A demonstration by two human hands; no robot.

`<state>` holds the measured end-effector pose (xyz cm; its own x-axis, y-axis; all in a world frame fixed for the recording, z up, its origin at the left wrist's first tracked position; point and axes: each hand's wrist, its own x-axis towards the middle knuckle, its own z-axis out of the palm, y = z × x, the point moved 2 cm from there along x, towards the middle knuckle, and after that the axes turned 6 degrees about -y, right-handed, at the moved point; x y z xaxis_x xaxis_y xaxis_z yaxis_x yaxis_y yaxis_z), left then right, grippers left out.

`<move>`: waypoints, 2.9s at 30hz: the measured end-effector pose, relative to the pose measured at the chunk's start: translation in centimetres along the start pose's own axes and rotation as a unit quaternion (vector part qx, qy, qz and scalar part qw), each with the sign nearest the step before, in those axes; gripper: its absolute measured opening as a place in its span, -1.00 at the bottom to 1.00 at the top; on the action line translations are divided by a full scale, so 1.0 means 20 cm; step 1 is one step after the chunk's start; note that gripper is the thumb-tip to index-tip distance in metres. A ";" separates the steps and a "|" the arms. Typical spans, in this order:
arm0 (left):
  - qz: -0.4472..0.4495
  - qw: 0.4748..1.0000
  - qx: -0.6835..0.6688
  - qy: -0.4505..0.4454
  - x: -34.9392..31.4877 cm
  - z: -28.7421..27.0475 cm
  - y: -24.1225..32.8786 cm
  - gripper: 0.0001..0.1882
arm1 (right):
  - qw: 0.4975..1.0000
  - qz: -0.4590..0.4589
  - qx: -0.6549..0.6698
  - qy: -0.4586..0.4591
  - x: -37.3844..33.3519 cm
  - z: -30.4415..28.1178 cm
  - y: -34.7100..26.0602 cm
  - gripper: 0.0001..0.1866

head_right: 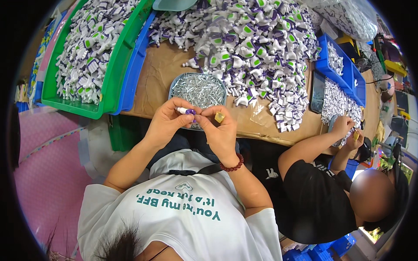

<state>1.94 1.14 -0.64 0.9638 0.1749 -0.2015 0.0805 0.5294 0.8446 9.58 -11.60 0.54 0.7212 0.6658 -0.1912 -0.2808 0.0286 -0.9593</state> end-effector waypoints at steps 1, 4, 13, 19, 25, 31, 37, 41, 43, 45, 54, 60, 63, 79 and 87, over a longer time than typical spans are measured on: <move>-0.003 1.000 -0.011 0.007 0.00 0.00 -0.01 -0.81 | 1.000 0.024 0.002 -0.007 0.00 -0.01 0.00 -0.88; 0.007 0.999 -0.032 0.029 0.00 -0.03 -0.01 -0.83 | 0.991 0.006 -0.136 -0.002 0.03 -0.11 -0.01 -0.91; -0.026 0.999 -0.012 0.020 0.00 -0.01 0.02 -0.76 | 0.720 -0.182 -0.669 0.035 0.29 -0.45 0.02 -0.90; -0.009 1.000 -0.011 0.026 -0.01 -0.03 0.00 -0.84 | 0.672 -0.123 -0.730 0.015 0.34 -0.39 0.05 -0.89; -0.056 0.997 -0.035 0.027 0.00 -0.02 0.01 -0.82 | 0.894 -0.004 -0.447 0.037 0.28 -0.40 -0.10 -0.89; -0.102 0.989 -0.110 0.014 0.01 0.02 -0.01 -0.82 | 0.993 0.009 -0.120 -0.014 0.16 -0.21 -0.17 -0.73; -0.111 0.985 -0.133 0.004 0.00 0.02 0.02 -0.82 | 0.992 0.074 0.017 -0.096 0.10 -0.18 -0.10 -0.84; -0.107 0.987 -0.122 0.003 0.00 0.02 0.02 -0.83 | 0.987 0.039 -0.116 -0.102 0.08 -0.14 -0.11 -0.82; -0.107 0.988 -0.114 0.000 0.00 0.02 0.01 -0.84 | 0.989 0.050 -0.104 -0.093 0.07 -0.12 -0.13 -0.80; -0.110 0.988 -0.112 -0.002 0.00 0.02 0.01 -0.84 | 0.969 -0.044 -0.213 -0.113 0.08 -0.15 -0.13 -0.80; -0.120 0.983 -0.139 0.006 -0.01 0.03 0.01 -0.83 | 0.965 -0.067 -0.237 -0.091 0.06 -0.13 -0.17 -0.84; -0.121 0.982 -0.143 0.009 -0.01 0.03 0.02 -0.83 | 0.976 -0.023 -0.199 -0.086 0.05 -0.13 -0.15 -0.88; -0.135 0.975 -0.177 0.004 -0.02 0.03 0.01 -0.83 | 0.964 -0.071 -0.235 -0.105 0.05 -0.14 -0.14 -0.88; -0.185 0.966 -0.181 -0.008 -0.01 0.00 0.00 -0.79 | 0.887 -0.233 -0.374 -0.140 0.01 -0.13 -0.14 -0.82; 0.095 0.981 0.153 -0.077 -0.03 0.07 0.04 -0.73 | 0.887 -0.176 -0.409 -0.120 0.00 -0.09 -0.16 -0.81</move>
<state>1.86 0.27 0.86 0.9938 0.1068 0.0308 -0.0539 0.2208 0.9738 11.62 -13.01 3.18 0.4893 0.8657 0.1061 0.5606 -0.2190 -0.7986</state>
